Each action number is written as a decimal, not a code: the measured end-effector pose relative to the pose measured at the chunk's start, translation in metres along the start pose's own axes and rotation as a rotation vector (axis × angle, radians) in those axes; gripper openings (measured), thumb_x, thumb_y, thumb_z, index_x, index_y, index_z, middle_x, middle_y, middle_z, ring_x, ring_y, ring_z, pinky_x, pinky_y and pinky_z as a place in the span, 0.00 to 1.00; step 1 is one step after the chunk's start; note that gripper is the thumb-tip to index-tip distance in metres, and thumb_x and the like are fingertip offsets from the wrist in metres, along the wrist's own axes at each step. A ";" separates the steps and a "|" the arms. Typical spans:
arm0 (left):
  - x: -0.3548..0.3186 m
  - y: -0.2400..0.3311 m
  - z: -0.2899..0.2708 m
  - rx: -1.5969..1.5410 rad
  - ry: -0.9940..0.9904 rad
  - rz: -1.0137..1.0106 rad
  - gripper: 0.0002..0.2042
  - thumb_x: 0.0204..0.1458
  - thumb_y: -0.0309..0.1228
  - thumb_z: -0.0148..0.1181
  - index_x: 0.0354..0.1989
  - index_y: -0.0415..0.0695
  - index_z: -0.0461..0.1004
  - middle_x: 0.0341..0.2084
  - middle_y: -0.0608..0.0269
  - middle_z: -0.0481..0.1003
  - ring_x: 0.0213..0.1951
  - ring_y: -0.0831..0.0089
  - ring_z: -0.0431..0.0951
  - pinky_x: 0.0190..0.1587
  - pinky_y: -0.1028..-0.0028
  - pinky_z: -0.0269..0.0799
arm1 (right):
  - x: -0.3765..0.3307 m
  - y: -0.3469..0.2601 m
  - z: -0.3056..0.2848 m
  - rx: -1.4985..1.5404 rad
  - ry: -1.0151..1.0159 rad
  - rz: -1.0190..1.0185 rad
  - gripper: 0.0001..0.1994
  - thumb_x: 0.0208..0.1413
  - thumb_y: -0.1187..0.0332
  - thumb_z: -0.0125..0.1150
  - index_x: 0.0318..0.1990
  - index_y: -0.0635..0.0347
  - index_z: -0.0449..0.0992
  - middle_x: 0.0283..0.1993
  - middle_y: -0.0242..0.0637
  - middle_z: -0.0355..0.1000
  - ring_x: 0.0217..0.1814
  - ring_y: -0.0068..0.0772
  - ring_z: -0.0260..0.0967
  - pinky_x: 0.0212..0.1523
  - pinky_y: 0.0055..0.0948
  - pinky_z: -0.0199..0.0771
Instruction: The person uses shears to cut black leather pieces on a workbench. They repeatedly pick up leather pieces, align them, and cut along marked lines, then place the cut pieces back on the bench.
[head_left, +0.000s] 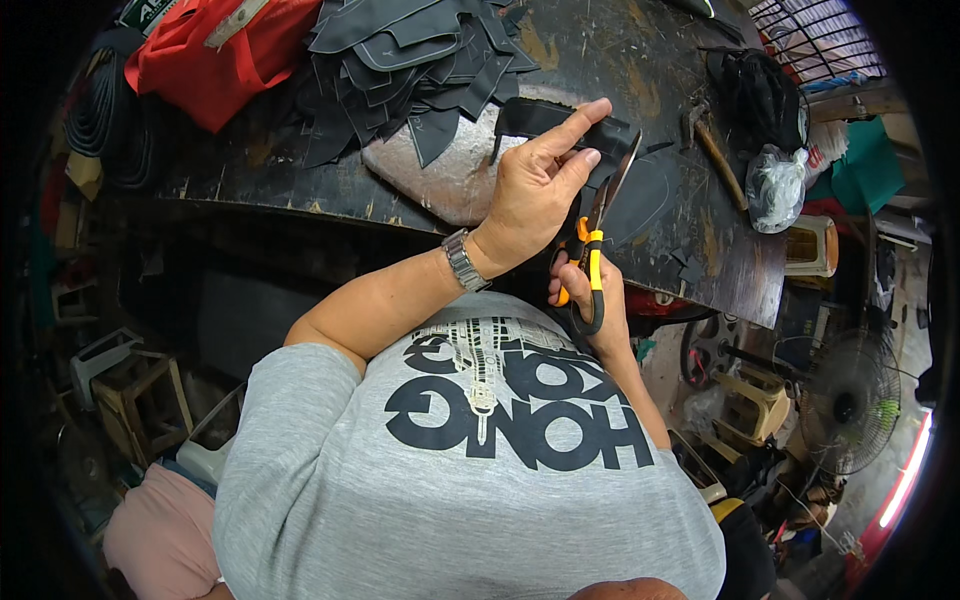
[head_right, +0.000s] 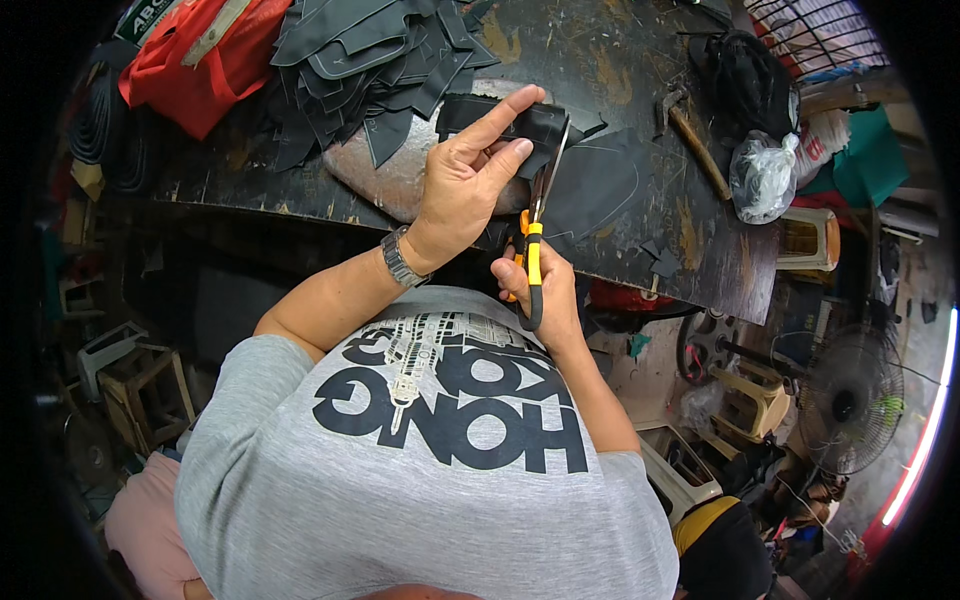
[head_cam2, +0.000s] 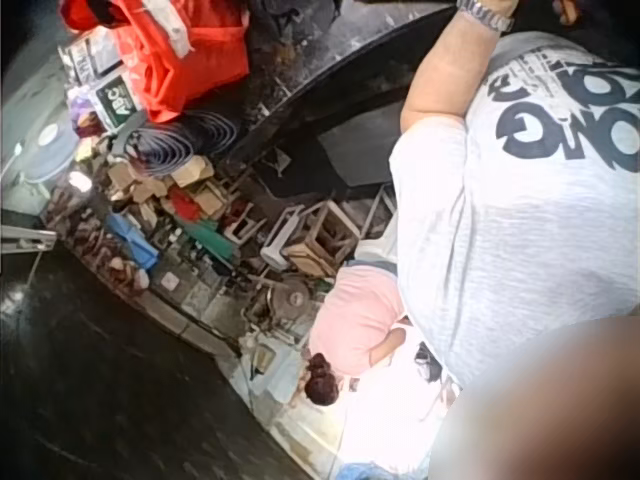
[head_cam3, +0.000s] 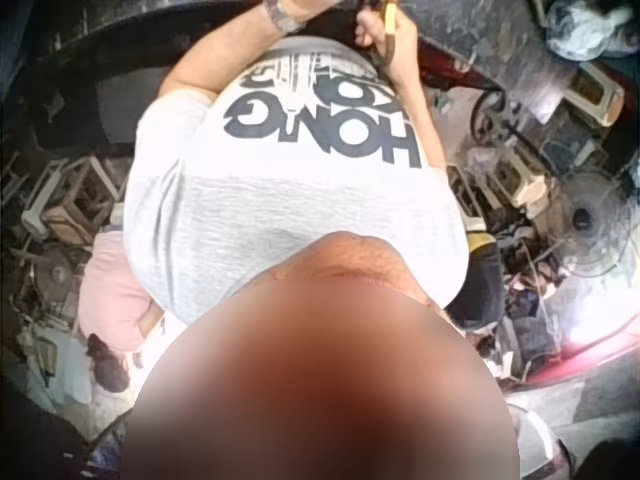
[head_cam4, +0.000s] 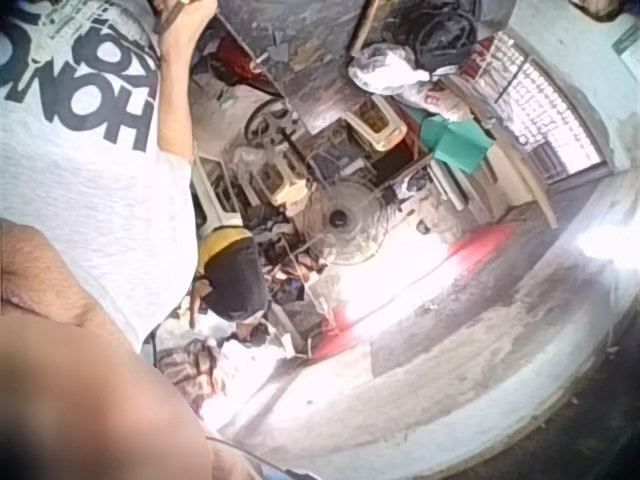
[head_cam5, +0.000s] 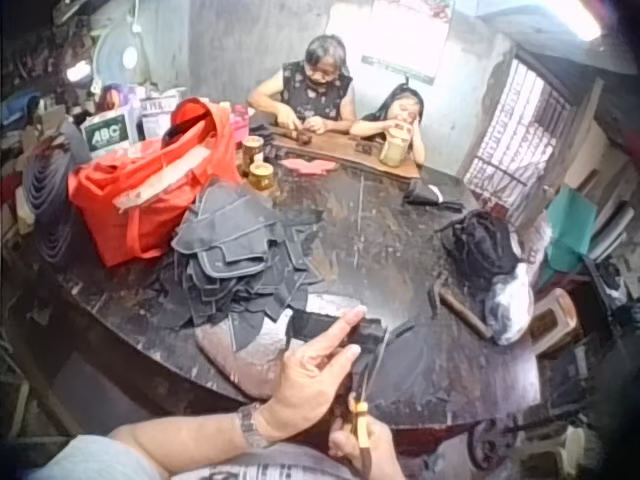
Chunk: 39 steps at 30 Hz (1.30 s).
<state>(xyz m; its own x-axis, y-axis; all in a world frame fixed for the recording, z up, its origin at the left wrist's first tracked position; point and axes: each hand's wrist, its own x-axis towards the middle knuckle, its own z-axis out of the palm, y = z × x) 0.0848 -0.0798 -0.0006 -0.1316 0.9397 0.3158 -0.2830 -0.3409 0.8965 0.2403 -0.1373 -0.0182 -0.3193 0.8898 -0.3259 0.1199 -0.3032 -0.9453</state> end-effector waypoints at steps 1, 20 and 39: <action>0.000 0.000 0.000 -0.012 -0.004 0.003 0.23 0.58 0.19 0.54 0.63 0.41 0.65 0.58 0.65 0.71 0.37 0.92 0.70 0.43 0.89 0.69 | 0.000 0.001 0.002 0.017 0.032 0.005 0.25 0.49 0.48 0.70 0.36 0.63 0.72 0.25 0.29 0.68 0.25 0.19 0.66 0.29 0.20 0.70; -0.005 0.000 -0.003 0.032 0.009 -0.036 0.22 0.58 0.19 0.53 0.63 0.41 0.66 0.55 0.69 0.73 0.35 0.94 0.66 0.39 0.90 0.65 | -0.001 -0.005 0.005 0.006 0.078 0.060 0.18 0.49 0.57 0.73 0.31 0.61 0.71 0.22 0.27 0.66 0.21 0.16 0.63 0.22 0.17 0.64; 0.000 -0.010 -0.003 0.012 0.061 0.065 0.21 0.59 0.22 0.53 0.62 0.44 0.68 0.55 0.61 0.74 0.33 0.91 0.74 0.34 0.89 0.69 | -0.001 0.006 0.005 0.070 0.043 0.025 0.12 0.53 0.65 0.69 0.27 0.62 0.74 0.16 0.26 0.65 0.14 0.15 0.61 0.14 0.17 0.60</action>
<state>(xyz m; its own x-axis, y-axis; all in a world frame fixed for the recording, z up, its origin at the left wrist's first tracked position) 0.0849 -0.0768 -0.0108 -0.2072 0.9118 0.3544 -0.2607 -0.4007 0.8784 0.2364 -0.1419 -0.0232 -0.2759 0.8950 -0.3504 0.0608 -0.3476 -0.9357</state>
